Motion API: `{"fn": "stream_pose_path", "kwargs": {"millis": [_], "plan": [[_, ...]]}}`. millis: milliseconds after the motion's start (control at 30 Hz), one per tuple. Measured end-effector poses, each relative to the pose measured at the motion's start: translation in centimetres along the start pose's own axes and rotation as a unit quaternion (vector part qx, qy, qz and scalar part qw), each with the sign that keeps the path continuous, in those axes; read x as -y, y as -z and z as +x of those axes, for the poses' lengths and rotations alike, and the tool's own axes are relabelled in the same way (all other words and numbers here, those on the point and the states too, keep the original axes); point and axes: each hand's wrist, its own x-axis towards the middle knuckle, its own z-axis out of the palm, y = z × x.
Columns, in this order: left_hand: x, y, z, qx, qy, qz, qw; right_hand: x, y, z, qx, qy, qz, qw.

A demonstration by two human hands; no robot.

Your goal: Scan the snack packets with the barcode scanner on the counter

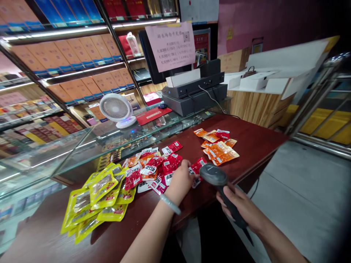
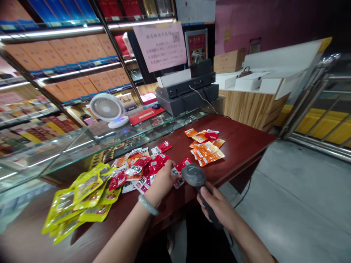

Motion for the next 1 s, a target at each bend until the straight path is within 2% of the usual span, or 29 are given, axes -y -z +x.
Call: {"fn": "stream_pose_path", "kwargs": {"millis": [133,233,300,367,433,500,567,633,700,800,1000], "plan": [[-2.0,-1.2,5.0,-0.031,0.004,-0.080,0.996,1.1,0.0,0.7,-0.012,0.011,0.003,1.000],[-3.0,-2.3,8.5,-0.017,-0.004,-0.143,0.990,2.0,0.0,1.2,-0.029,0.009,-0.001,1.000],[-3.1,-2.3,10.2,-0.014,-0.038,-0.134,0.990,2.5,0.0,1.7,-0.034,0.006,-0.002,0.999],[-2.5,-1.3,11.4,-0.042,-0.081,-0.065,0.994,2.9,0.0,2.3,-0.031,0.006,0.006,0.999],[-1.2,0.5,12.1,-0.083,-0.092,0.041,0.991,3.2,0.0,2.9,-0.025,0.007,0.020,0.999],[0.9,2.6,12.7,-0.099,-0.049,0.149,0.983,3.3,-0.2,3.4,-0.018,0.008,0.036,0.999],[3.2,4.5,13.3,-0.088,0.011,0.238,0.967,3.4,-0.4,3.9,-0.009,0.006,0.047,0.999],[5.4,5.6,13.8,-0.042,0.054,0.281,0.957,3.4,-0.6,4.4,0.000,0.002,0.054,0.999],[6.8,6.1,14.2,-0.005,0.073,0.285,0.956,3.5,-0.8,4.7,0.007,-0.003,0.059,0.998],[7.2,5.9,14.1,-0.020,0.066,0.272,0.960,3.7,-1.1,5.1,0.016,-0.001,0.060,0.998],[4.3,5.9,12.9,-0.054,-0.017,0.203,0.978,5.5,-1.9,6.4,0.027,0.025,0.040,0.999]]}}
